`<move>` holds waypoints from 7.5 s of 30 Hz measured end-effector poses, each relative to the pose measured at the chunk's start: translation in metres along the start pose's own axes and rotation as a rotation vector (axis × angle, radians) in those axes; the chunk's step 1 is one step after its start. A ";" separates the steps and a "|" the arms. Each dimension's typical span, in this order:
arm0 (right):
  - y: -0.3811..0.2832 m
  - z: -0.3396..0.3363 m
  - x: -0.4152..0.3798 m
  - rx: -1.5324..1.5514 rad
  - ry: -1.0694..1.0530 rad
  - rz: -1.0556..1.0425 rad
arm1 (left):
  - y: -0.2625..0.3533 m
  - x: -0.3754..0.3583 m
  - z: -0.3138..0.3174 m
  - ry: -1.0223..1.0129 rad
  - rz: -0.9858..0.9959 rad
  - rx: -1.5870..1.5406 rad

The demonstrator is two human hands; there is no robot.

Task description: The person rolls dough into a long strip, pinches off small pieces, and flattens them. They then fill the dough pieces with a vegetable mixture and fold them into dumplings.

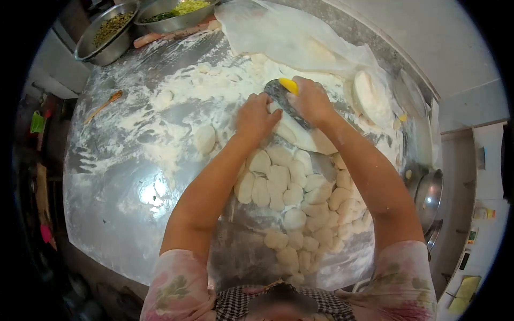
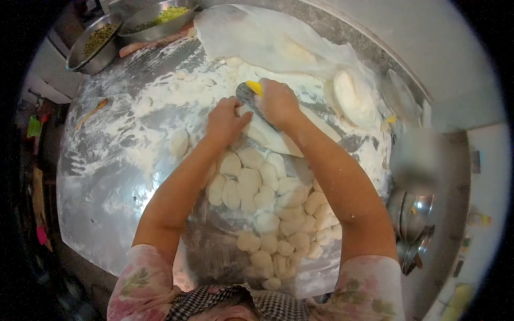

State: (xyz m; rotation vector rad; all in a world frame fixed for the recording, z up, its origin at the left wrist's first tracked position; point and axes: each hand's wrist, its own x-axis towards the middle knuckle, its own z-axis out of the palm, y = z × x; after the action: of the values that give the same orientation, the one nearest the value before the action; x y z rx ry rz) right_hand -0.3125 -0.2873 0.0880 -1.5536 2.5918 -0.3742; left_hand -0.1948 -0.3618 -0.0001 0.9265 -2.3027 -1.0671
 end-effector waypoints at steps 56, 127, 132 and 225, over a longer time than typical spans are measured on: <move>0.166 -0.069 -0.059 -0.226 -0.386 -0.476 | 0.108 -0.215 -0.006 -0.520 -0.638 -0.902; 0.027 0.006 -0.370 0.241 -0.006 0.009 | 0.071 -0.303 -0.024 -0.116 0.345 0.319; 0.150 -0.020 -0.371 0.194 0.337 0.444 | 0.022 -0.318 -0.060 0.102 0.276 0.224; 0.012 0.054 -0.552 -0.332 -0.113 0.363 | 0.046 -0.414 -0.025 -0.315 0.797 0.380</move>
State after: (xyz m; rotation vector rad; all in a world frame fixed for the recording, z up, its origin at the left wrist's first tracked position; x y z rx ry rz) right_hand -0.0492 0.1943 0.0095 -1.0944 2.8693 0.1778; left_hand 0.0848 -0.0516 0.0078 -0.1126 -2.7911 -0.4549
